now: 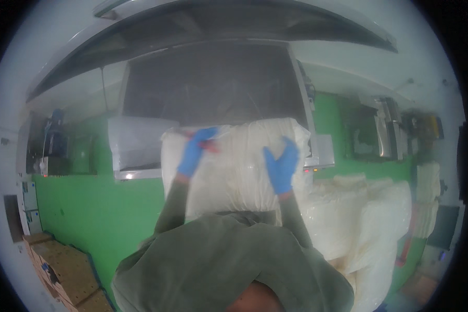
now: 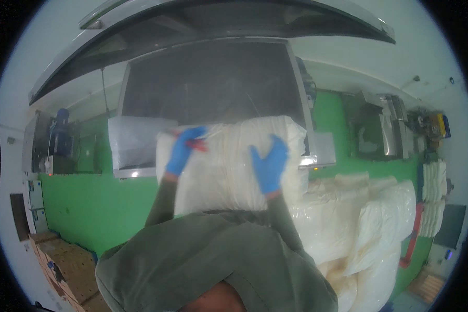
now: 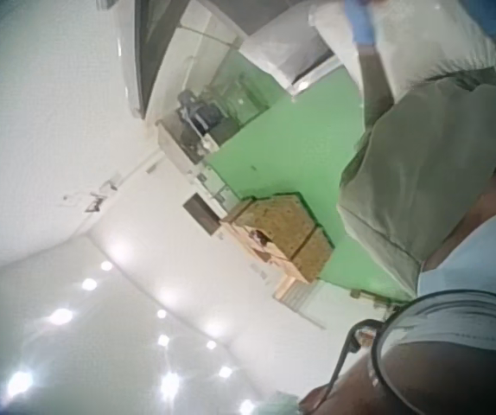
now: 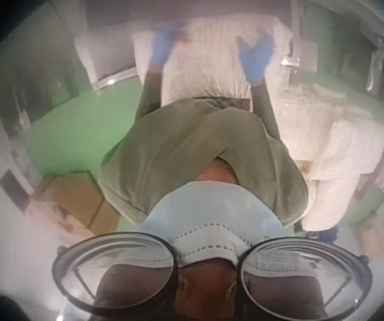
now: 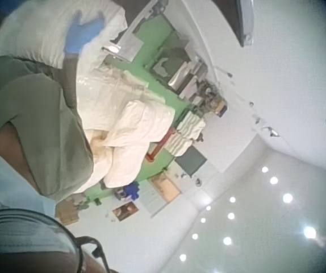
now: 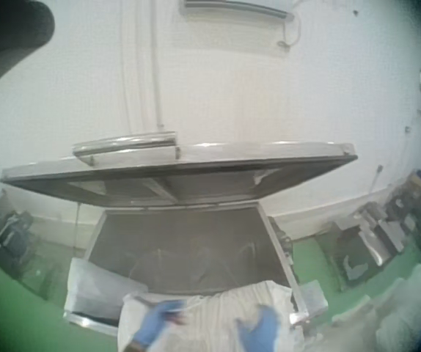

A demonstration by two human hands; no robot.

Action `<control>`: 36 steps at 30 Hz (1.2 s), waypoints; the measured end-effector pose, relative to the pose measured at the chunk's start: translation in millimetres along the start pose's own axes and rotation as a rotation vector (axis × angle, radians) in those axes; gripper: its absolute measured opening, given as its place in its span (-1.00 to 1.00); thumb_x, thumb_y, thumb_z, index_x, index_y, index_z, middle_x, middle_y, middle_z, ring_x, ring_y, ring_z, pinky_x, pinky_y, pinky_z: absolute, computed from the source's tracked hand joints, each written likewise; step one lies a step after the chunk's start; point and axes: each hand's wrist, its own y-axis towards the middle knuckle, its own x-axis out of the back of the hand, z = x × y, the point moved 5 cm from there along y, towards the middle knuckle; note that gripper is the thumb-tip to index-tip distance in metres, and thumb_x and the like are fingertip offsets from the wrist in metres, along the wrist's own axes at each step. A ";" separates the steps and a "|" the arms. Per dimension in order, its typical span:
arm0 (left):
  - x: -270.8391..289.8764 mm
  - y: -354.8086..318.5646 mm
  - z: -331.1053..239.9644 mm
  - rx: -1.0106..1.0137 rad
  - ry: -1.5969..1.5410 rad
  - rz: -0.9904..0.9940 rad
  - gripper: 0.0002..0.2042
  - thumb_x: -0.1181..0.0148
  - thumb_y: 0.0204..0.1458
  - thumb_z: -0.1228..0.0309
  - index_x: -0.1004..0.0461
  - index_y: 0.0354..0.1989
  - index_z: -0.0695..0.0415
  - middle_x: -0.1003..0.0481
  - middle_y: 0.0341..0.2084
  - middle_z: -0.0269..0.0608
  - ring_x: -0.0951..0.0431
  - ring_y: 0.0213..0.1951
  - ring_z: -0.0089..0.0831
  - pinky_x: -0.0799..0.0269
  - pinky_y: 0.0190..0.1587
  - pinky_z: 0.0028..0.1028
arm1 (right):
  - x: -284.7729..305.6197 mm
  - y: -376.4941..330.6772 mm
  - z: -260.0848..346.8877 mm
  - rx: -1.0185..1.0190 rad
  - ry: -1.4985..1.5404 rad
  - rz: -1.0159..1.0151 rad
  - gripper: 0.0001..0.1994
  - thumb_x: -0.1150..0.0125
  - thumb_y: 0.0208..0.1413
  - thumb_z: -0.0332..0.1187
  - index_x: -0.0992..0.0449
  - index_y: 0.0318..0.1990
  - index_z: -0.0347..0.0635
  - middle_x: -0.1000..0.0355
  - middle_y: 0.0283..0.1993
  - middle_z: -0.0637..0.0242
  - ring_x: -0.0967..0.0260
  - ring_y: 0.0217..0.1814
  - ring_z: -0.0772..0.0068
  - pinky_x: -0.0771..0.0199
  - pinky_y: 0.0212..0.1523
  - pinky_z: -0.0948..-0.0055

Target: Unloading large bags of white powder into an industrial mixing machine using a utility knife to cut the bags open.

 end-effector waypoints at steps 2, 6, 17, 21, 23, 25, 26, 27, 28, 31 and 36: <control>-73.7 11.1 -16.3 0.107 -0.070 0.261 -0.64 0.22 0.15 0.21 -0.38 -0.06 0.18 -0.46 -0.43 -0.21 -0.48 -0.46 -0.47 -0.37 -0.26 -0.53 | -41.8 -3.5 44.5 -0.166 0.664 0.415 -0.63 -0.12 0.02 -0.26 -0.29 -0.10 -0.33 -0.33 -0.27 0.24 -0.30 -0.24 0.43 -0.30 -0.21 0.46; -78.5 13.4 -31.9 0.216 -0.038 0.348 -0.57 0.25 0.17 0.14 -0.24 0.08 0.17 -0.41 -0.51 -0.28 -0.39 -0.51 -0.55 -0.31 -0.35 -0.59 | -83.4 14.8 80.5 -0.474 0.933 0.684 -0.76 -0.03 0.08 -0.32 -0.33 -0.17 -0.30 -0.32 -0.39 0.36 -0.28 -0.42 0.63 -0.30 -0.36 0.60; 63.0 -85.9 -1.4 -0.247 1.124 -0.608 -0.65 -0.10 -0.07 0.34 -0.31 -0.08 0.19 -0.27 -0.01 -0.02 -0.22 0.07 -0.12 -0.04 0.14 -0.23 | -328.6 64.0 150.0 0.516 0.057 1.175 -0.59 0.26 0.13 -0.01 -0.44 -0.14 -0.06 -0.42 -0.20 0.12 -0.36 -0.17 0.04 -0.32 -0.20 0.17; 52.5 -79.8 -7.9 -0.213 1.231 -0.604 -0.62 -0.17 -0.14 0.29 -0.36 -0.12 0.16 -0.28 -0.03 0.01 -0.20 0.07 -0.07 0.06 0.17 -0.09 | -391.8 24.1 179.5 1.012 -0.085 1.284 -0.61 0.22 0.10 -0.02 -0.44 -0.10 0.02 -0.42 -0.23 0.11 -0.37 -0.20 0.04 -0.34 -0.22 0.16; 58.0 -78.1 -5.3 -0.208 1.238 -0.599 -0.62 -0.17 -0.14 0.29 -0.36 -0.12 0.16 -0.27 -0.03 0.02 -0.20 0.08 -0.07 0.07 0.17 -0.09 | -376.0 45.6 168.7 0.991 -0.078 1.380 -0.63 0.20 0.10 -0.02 -0.45 -0.10 0.06 -0.42 -0.23 0.11 -0.38 -0.21 0.05 -0.35 -0.23 0.16; 55.9 -79.2 -5.5 -0.209 1.237 -0.575 -0.61 -0.16 -0.14 0.29 -0.35 -0.11 0.16 -0.27 -0.03 0.03 -0.19 0.08 -0.07 0.07 0.17 -0.10 | -350.7 61.2 123.5 0.991 -0.064 1.462 -0.66 0.18 0.09 -0.02 -0.45 -0.11 0.16 -0.43 -0.24 0.13 -0.39 -0.24 0.06 -0.35 -0.24 0.16; 56.9 -80.1 -8.1 -0.214 1.292 -0.588 -0.61 -0.17 -0.14 0.28 -0.35 -0.12 0.17 -0.28 -0.04 0.03 -0.21 0.06 -0.08 0.05 0.16 -0.11 | -341.0 68.1 89.3 1.011 -0.054 1.447 -0.67 0.18 0.09 -0.02 -0.45 -0.11 0.21 -0.43 -0.25 0.15 -0.39 -0.24 0.07 -0.35 -0.24 0.16; 56.4 -78.1 -10.8 -0.222 1.344 -0.606 -0.61 -0.17 -0.14 0.28 -0.34 -0.12 0.18 -0.29 -0.06 0.02 -0.22 0.04 -0.08 0.02 0.14 -0.12 | -324.4 79.4 55.5 0.914 -0.109 1.504 -0.68 0.18 0.09 -0.01 -0.46 -0.13 0.21 -0.44 -0.26 0.16 -0.39 -0.25 0.07 -0.35 -0.25 0.16; 57.1 -71.9 -14.0 -0.231 1.338 -0.588 -0.61 -0.17 -0.14 0.28 -0.34 -0.12 0.18 -0.29 -0.06 0.02 -0.22 0.04 -0.08 0.02 0.14 -0.12 | -302.7 89.5 21.1 0.813 -0.162 1.557 -0.68 0.18 0.09 0.00 -0.47 -0.14 0.22 -0.44 -0.28 0.17 -0.39 -0.27 0.07 -0.35 -0.26 0.17; 56.5 -40.9 -19.1 -0.347 1.394 -0.513 -0.60 -0.17 -0.14 0.26 -0.34 -0.13 0.20 -0.33 -0.13 0.00 -0.29 -0.07 -0.08 -0.11 0.06 -0.17 | -239.5 112.4 -97.5 0.831 -0.361 1.412 -0.67 0.18 0.09 0.02 -0.48 -0.23 0.14 -0.43 -0.34 0.17 -0.40 -0.36 0.08 -0.38 -0.31 0.19; 52.4 46.9 26.8 -0.329 1.536 -0.173 -0.49 -0.05 -0.09 0.03 -0.34 -0.07 0.16 -0.37 -0.13 0.05 -0.29 -0.01 -0.06 -0.10 0.07 -0.11 | -99.7 167.0 -191.7 0.697 -0.832 1.314 -0.71 0.17 0.10 -0.08 -0.47 -0.16 0.15 -0.41 -0.45 0.18 -0.40 -0.42 0.12 -0.38 -0.37 0.22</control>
